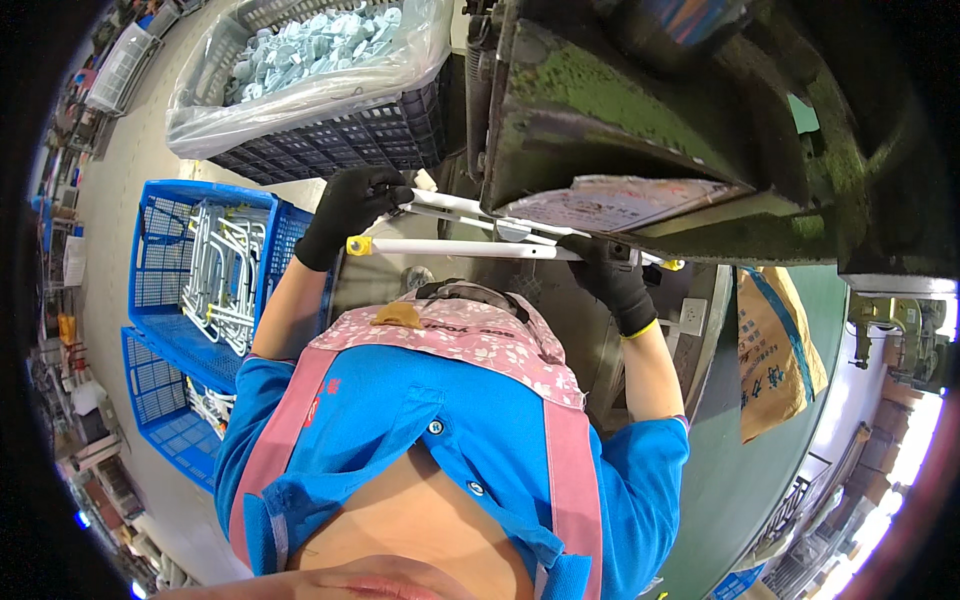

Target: The person picks white plastic frames from a bin, attaches small light-blue plastic caps to the ends, and places the assembled frames into a blue crate. The process is repeated multiple times in a factory setting.

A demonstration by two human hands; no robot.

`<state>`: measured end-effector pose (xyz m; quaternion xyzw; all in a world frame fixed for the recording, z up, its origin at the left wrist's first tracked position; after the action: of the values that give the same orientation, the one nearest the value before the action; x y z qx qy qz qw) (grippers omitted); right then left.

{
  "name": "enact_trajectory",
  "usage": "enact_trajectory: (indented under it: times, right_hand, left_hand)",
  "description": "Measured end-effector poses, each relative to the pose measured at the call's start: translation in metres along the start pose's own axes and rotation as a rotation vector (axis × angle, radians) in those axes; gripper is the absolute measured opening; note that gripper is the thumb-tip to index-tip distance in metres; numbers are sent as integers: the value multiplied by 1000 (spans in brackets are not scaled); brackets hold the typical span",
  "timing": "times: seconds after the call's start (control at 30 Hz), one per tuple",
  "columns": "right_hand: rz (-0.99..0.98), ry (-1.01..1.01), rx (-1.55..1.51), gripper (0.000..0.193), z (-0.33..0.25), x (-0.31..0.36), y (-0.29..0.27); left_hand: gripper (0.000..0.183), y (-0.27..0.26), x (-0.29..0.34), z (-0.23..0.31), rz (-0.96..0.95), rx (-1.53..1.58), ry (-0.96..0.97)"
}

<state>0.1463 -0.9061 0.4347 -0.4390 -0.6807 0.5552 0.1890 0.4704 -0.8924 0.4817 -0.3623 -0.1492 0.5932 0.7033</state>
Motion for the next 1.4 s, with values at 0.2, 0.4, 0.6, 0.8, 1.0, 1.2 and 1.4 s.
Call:
enact_trajectory:
  times: [0.2,0.4,0.6,0.8,1.0,1.2,1.4]
  right_hand:
    - [39,25,-53,27,-3,2,-4]
    - [-93,110,-68,23,-12,-5,5]
    - [55,-4,100,34,-64,6,-31]
    - [-8,148,72,25,-80,5,-59]
    - [-51,242,-62,28,-69,-10,-67]
    - [79,138,-86,25,-69,-20,-55]
    - [159,21,-8,20,-75,-23,-59]
  left_hand:
    - [23,7,2,-12,-17,85,-21]
    - [20,27,7,-33,-73,205,-117]
    - [18,34,15,-53,30,290,-104]
    - [18,45,25,-83,131,407,-163]
    - [15,48,42,-95,153,180,-220]
    - [18,47,42,-81,291,422,-176]
    - [19,52,45,-87,315,577,-263]
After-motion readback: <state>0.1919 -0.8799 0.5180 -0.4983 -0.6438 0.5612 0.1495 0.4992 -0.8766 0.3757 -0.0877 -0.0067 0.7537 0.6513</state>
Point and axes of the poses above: each hand's wrist, its own x-axis away from the middle knuckle, its own y-axis out of the palm, z = x × y, the point moved 8 cm from there along -x, towards the middle knuckle, and after that the axes turned 12 degrees about y, right-handed, at the moved point
